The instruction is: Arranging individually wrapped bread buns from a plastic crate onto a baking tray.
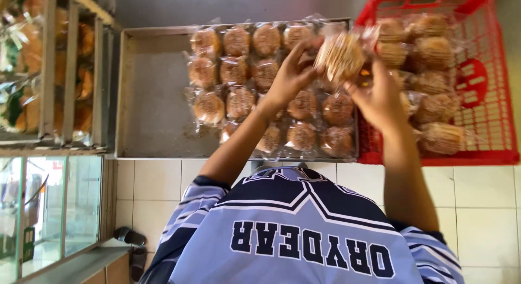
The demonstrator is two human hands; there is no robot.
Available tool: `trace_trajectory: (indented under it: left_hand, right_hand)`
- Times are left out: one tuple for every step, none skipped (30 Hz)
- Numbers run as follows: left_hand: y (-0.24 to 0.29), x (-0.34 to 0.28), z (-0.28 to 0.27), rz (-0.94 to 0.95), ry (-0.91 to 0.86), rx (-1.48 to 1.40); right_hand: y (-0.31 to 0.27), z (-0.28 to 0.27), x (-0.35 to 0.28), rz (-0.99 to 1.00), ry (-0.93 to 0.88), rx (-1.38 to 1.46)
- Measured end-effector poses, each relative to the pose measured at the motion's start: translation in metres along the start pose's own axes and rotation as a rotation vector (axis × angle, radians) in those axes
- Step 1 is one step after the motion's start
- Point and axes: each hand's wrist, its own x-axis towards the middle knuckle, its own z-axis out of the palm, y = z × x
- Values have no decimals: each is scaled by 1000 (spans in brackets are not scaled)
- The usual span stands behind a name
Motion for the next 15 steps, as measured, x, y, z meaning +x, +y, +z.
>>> trace_trajectory:
  left_hand:
    - [8, -16, -10, -76, 43, 57]
    - [4, -34, -22, -77, 58, 57]
    - [0, -52, -34, -69, 139, 54]
    - [-3, -67, -47, -58, 219, 50]
    - [7, -87, -57, -56, 233, 52]
    - [16, -106, -67, -67, 291, 88]
    - [26, -125, -76, -79, 350, 123]
    - [23, -148, -91, -77, 365, 125]
    - [20, -170, -105, -85, 424, 160]
    - [17, -193, -119, -96, 481, 193]
    - [18, -212, -125, -97, 493, 193]
    - [20, -230, -132, -98, 536, 219]
    - [21, -249, -138, -99, 579, 244]
    - [25, -260, -143, -98, 593, 246]
    - [28, -272, -147, -64, 605, 345]
  right_hand:
    - [-11, 17, 0, -6, 26, 70]
    - [-13, 42, -3, -9, 12, 75]
    - [-16, 67, -5, 34, 100, 80]
    - [-18, 91, -7, 74, 189, 84]
    - [-17, 113, -5, 69, 177, 87]
    - [-16, 135, -4, 3, 183, 61]
    - [-15, 158, -2, -63, 189, 35]
    - [-10, 178, -4, -69, 176, 41]
    - [-5, 198, -6, -112, 84, 63]
    - [0, 218, -9, -153, -6, 85]
    - [-7, 234, -10, -156, -17, 89]
    - [-14, 250, -11, -142, -101, 75]
    - [-21, 265, -13, -129, -184, 61]
    - [-10, 280, -16, -136, -196, 65]
    - [0, 295, -20, -188, -230, -20]
